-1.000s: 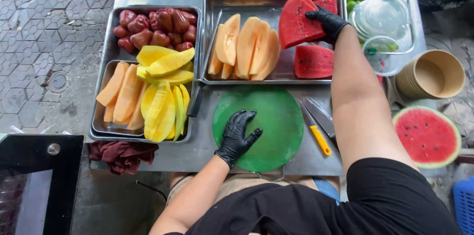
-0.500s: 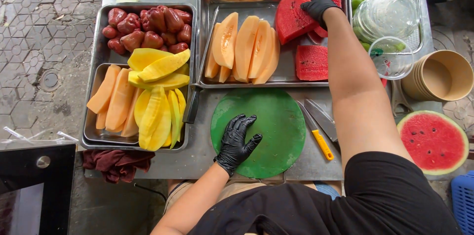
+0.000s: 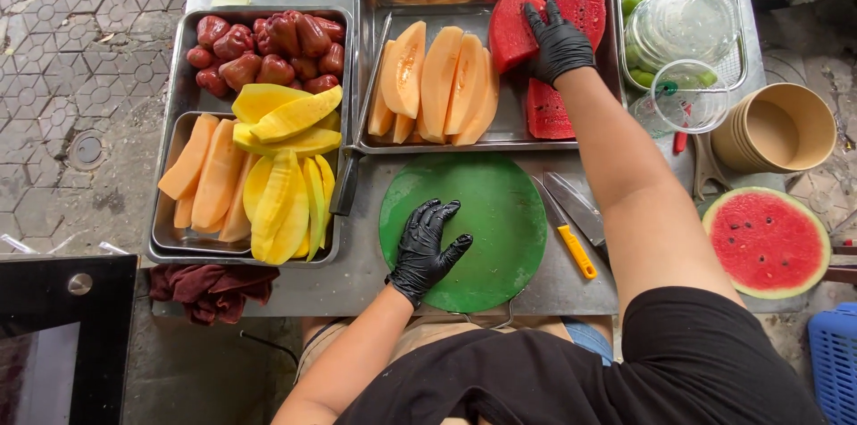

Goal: The recorder is seen slicing watermelon and other fruits on a green cutting board for a food stall.

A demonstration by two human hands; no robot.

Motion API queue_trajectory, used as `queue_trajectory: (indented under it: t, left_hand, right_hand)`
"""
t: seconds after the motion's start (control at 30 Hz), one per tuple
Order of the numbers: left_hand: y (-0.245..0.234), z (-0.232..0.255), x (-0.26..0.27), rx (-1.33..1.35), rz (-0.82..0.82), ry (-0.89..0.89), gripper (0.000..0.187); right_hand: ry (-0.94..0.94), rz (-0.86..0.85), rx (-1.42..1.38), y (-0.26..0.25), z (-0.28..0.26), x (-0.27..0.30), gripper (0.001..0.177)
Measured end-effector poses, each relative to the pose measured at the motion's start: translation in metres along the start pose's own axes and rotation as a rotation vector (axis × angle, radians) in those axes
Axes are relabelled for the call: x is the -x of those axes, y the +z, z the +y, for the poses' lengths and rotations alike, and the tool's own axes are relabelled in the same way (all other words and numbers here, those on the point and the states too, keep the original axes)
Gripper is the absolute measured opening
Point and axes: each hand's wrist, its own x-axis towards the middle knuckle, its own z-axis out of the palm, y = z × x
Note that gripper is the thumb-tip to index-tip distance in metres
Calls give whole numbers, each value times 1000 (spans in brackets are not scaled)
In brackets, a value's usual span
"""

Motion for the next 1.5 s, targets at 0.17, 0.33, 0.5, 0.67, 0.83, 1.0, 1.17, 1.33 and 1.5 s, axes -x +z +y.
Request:
queue_trajectory:
  t: [0.17,0.33,0.5,0.67,0.83,1.0,1.17,1.33,1.5]
  left_hand:
    - [-1,6,-2,10,8,-22,57]
    - [-1,3,4,-26,39,-52,59]
    - [2,-3,2,-35,35,4,62]
    - [2,-2,-7,28,-33,79,60]
    - [31,65,-44,104,-63,-43,60]
    - [119,183,-100,586,-577,62,93]
    - [250,220,-113,892,-848,-577,105]
    - [304,228,-106,1040,-810,-997,94]
    - [276,205,-84,1324,-507,-306,91]
  right_hand:
    - [132,59,-62,72,26,-45,104]
    - [107,-93,-224,19,-3,-19,124]
    - [-177,336,-300,18,-3,62,122]
    - [-188,434,-598,-71,-32,278,90]
    - [58,771,-584,-40,92,420,54]
    - [586,851,-1518,81,258,466,47]
    - [573,620,-1981,102,255,451,66]
    - [473,558,-2070,105,231,443,74]
    - [186,684,-2174,68,169,453,76]
